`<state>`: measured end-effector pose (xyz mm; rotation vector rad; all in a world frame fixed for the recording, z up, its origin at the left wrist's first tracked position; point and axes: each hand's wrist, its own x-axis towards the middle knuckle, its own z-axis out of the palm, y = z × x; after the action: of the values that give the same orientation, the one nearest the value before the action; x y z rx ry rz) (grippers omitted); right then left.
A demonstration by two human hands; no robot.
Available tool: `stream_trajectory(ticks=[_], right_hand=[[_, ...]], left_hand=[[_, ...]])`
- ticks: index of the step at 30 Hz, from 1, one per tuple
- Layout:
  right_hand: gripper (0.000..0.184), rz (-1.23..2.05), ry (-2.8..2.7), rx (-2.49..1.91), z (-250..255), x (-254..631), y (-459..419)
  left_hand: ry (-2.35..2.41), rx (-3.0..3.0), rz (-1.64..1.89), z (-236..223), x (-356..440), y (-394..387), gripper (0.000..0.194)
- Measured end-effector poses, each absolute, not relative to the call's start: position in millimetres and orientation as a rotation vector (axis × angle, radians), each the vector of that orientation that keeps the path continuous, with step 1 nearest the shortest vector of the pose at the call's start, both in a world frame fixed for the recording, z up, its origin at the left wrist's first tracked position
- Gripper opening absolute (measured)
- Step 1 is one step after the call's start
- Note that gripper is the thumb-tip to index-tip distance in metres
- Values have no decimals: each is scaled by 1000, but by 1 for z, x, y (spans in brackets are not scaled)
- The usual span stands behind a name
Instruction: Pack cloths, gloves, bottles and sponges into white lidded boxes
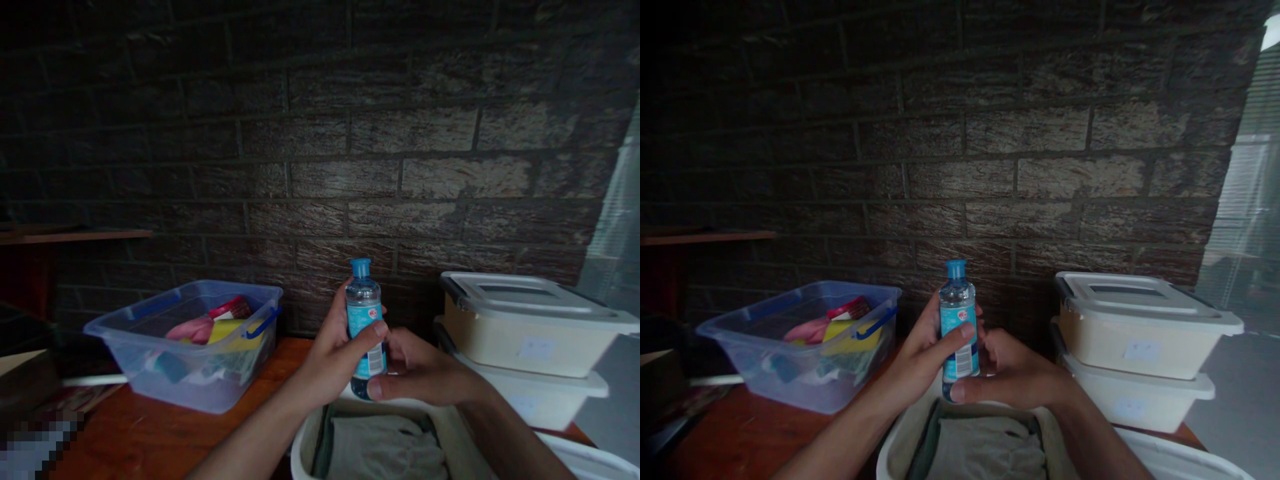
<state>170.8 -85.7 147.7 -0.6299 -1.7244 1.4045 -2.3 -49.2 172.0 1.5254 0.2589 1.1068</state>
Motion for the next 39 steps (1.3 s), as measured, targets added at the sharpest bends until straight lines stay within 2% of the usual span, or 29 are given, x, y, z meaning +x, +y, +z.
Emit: stream_trajectory(ticks=[5, 8, 11, 15, 17, 22, 24, 28, 34, 39], right_hand=[[39, 1472, -1661, -561, 154, 168, -89], [38, 1452, -1683, -550, 158, 166, -91], [45, 1448, -1679, -541, 160, 166, -91], [40, 1409, -1678, -620, 157, 171, -89], [43, 1381, -1655, -663, 156, 174, -89], [42, 1310, -1623, -672, 156, 177, -86], [42, 1273, -1622, -667, 156, 176, -85], [35, 1244, -1660, -673, 154, 176, -85], [44, 1349, -1659, -670, 161, 177, -91], [40, 1347, -1700, -632, 161, 174, -88]], left_hand=[[248, 1384, 1092, 173, -2, -47, 38], [214, 1319, 1086, 173, -1, -46, 32], [182, 1281, 1075, 176, 0, -46, 35], [182, 1261, 1040, 181, -2, -46, 43], [199, 1288, 1035, 182, -5, -46, 47], [186, 1534, 1046, 180, -5, -45, 60], [199, 1625, 1071, 178, -4, -46, 57], [236, 1634, 1112, 174, -2, -47, 37], [161, 1436, 1013, 173, -2, -53, 44], [209, 1387, 1056, 174, 0, -54, 39]])
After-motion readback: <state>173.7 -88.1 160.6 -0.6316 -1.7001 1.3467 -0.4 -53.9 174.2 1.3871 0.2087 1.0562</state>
